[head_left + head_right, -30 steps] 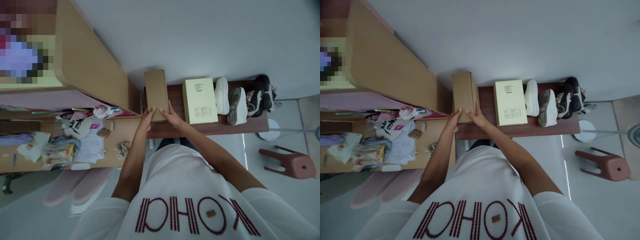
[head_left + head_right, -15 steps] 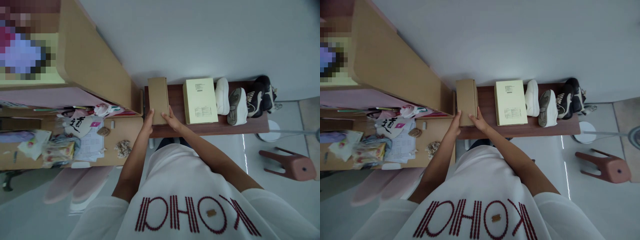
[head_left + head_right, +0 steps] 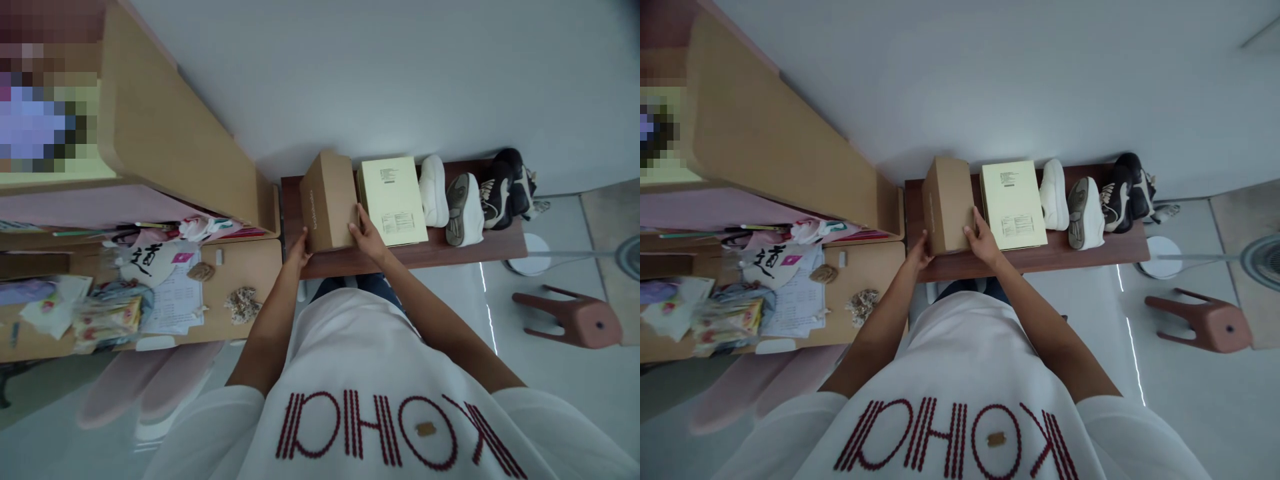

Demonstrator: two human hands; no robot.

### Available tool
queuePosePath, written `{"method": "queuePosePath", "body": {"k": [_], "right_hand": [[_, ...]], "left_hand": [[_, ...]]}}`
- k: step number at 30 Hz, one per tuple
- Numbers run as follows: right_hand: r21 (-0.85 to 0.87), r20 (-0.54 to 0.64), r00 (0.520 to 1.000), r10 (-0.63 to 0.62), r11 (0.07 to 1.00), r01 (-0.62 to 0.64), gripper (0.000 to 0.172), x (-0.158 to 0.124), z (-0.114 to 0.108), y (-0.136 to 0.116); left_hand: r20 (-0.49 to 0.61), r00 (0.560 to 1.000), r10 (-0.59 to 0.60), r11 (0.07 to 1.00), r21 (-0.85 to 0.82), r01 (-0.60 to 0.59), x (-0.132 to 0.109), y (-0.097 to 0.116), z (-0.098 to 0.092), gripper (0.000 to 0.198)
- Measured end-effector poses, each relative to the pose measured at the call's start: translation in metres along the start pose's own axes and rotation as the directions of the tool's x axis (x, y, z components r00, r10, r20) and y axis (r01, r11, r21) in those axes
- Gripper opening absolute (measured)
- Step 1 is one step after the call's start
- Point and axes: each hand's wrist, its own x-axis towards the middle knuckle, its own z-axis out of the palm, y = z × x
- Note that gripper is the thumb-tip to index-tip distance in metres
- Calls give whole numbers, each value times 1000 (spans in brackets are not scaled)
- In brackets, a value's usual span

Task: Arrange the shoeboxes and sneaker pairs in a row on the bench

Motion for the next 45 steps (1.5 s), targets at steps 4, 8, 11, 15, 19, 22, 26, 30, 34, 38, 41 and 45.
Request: {"method": "queuePosePath", "body": {"k": [4, 8, 11, 15, 19, 22, 26, 30, 34, 38, 41, 45], "right_hand": [[-32, -11, 1000, 22, 999, -22, 88, 4, -3, -1], [-19, -11, 997, 71, 997, -71, 88, 7, -2, 0], [-17, 24, 985, 173, 985, -172, 92, 12, 1, 1], [9, 88, 947, 310, 950, -312, 106, 23, 8, 5], [77, 170, 908, 382, 914, -398, 104, 34, 14, 13], [121, 209, 885, 417, 887, -446, 99, 40, 16, 20], [172, 205, 867, 454, 855, -489, 91, 45, 17, 28], [192, 194, 863, 466, 845, -499, 83, 49, 20, 34], [187, 183, 859, 478, 841, -508, 79, 52, 21, 36], [157, 171, 847, 503, 835, -528, 73, 55, 23, 34], [102, 141, 869, 474, 866, -489, 69, 54, 29, 33], [-83, -35, 957, 289, 953, -291, 76, 41, 30, 34]], "left_hand": [[-67, 995, 73, 997, -16, -74, -21, 9, 0, 53], [-40, 990, 136, 989, -58, -138, -44, 24, -5, 62], [-68, 971, 228, 973, -31, -231, -54, 32, -6, 68], [-93, 943, 319, 947, -9, -321, -58, 35, -5, 75], [-134, 932, 336, 942, 31, -335, -55, 32, -3, 82], [-147, 926, 348, 938, 64, -342, -49, 30, -3, 82], [-141, 917, 373, 928, 56, -368, -41, 25, -2, 77], [-174, 911, 375, 927, 70, -368, -36, 19, 1, 77], [-214, 909, 359, 933, 50, -357, -37, 17, 5, 78], [-200, 908, 367, 930, 60, -363, -38, 15, 7, 74], [-201, 882, 427, 903, 139, -406, -35, 14, 4, 72], [-287, 781, 555, 803, 429, -413, -37, 20, -1, 80]]}}
